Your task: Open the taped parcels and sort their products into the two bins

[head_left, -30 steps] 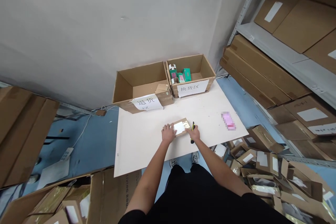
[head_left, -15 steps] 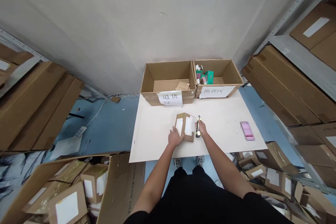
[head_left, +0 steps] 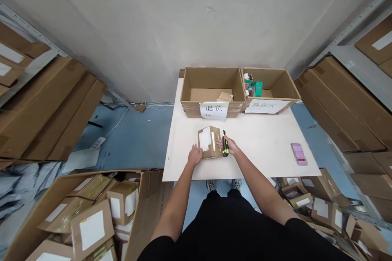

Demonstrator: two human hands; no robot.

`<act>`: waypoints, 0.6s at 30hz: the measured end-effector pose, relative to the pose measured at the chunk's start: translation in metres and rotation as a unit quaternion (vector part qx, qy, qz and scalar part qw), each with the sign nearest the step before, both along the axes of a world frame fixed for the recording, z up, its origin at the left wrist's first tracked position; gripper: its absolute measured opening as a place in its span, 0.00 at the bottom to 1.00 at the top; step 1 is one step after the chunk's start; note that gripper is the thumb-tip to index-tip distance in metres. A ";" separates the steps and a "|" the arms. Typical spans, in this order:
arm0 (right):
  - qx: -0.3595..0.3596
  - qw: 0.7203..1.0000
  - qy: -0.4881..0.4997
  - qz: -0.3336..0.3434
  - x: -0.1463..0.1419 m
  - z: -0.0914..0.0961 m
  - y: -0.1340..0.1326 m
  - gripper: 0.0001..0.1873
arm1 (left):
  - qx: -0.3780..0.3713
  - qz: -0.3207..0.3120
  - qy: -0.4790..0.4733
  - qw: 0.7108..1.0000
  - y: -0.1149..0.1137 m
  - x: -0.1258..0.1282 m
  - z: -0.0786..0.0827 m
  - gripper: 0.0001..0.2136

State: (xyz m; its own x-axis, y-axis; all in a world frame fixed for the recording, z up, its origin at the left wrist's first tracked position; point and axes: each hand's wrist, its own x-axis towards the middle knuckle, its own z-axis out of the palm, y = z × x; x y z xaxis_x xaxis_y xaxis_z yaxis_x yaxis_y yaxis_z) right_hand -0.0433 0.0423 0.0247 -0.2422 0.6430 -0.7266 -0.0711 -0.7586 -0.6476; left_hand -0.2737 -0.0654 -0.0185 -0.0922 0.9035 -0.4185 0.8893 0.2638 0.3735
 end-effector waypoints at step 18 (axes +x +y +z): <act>0.037 0.995 -0.033 0.083 -0.001 0.020 -0.008 0.10 | 0.004 -0.273 0.046 0.961 0.074 -0.071 -0.002 0.70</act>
